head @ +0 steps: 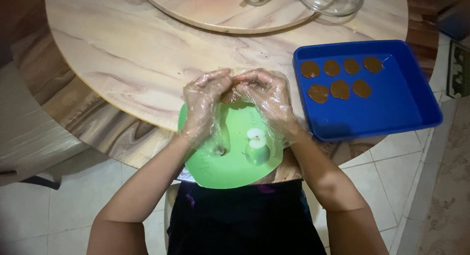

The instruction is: A person wearing plastic gloves shapes small pieces of dough into uniform balls by rolling them between their palms at a bakery workstation.

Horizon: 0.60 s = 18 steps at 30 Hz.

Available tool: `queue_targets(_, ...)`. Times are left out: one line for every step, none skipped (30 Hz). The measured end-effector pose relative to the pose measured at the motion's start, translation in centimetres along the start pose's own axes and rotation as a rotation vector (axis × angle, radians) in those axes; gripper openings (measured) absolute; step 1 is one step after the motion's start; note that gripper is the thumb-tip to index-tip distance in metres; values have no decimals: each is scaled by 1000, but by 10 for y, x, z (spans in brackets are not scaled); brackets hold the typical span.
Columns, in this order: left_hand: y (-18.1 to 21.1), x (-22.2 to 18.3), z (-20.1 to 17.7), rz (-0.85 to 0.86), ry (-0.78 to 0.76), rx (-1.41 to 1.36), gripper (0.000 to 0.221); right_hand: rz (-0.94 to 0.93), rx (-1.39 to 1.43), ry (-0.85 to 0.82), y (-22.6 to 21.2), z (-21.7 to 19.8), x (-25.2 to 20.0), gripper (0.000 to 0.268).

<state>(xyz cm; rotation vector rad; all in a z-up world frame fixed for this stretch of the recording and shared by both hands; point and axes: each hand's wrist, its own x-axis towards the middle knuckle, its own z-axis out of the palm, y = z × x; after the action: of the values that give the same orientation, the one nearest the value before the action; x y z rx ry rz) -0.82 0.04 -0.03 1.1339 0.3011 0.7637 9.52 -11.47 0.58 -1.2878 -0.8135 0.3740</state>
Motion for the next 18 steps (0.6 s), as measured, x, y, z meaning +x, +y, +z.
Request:
queue_targets(-5,0,-2,0,0,0,33,0,0,0,2,-1,1,20)
queue_targets(-10,0,-3,2,-14,-26,37,-8,-15,-3,3,-3,2,21)
queue_targets(-14,0,-5,3,-28,-53,42,-15,-30,-6,5,-5,3,23)
queue_targets(-15,2,-6,3,-28,-53,42,-15,-30,-6,4,-4,2,23)
queue_targets(-16,4,-7,36,-45,2,40,-9,-36,-5,2,-4,2,23)
queue_targets(-17,5,-9,68,-62,57,38,-2,-41,-4,1,-3,1,22)
queue_targets(-16,5,-9,68,-62,57,38,-2,-41,-5,1,-3,1,22)
queue_targets(-14,5,-8,76,-72,51,38,6,-41,-2,1,-3,1,22)
queue_targets(-13,4,-8,83,-83,45,38,14,-40,1,1,-4,1,22)
queue_targets(-15,5,-9,83,-82,45,38,15,-40,1,0,-3,1,22)
queue_targets(-16,5,-10,78,-77,35,40,-3,-44,-1,-1,-2,1,20)
queue_targets(-17,6,-10,73,-72,24,41,-21,-48,-2,-2,-2,1,19)
queue_targets(-20,6,-11,73,-71,24,41,-21,-48,-3,-10,2,0,19)
queue_targets(-23,6,-11,68,-84,-45,46,-15,-10,4,-17,5,-1,17)
queue_targets(-25,7,-12,62,-97,-115,51,-9,28,12,-25,9,-2,16)
queue_targets(-23,8,-12,62,-98,-115,51,-9,28,13,-20,6,-2,16)
queue_targets(-21,9,-12,128,-135,-59,52,-29,29,19,-14,3,-1,15)
queue_targets(-19,10,-13,193,-171,-5,52,-48,29,25,-8,-1,0,14)
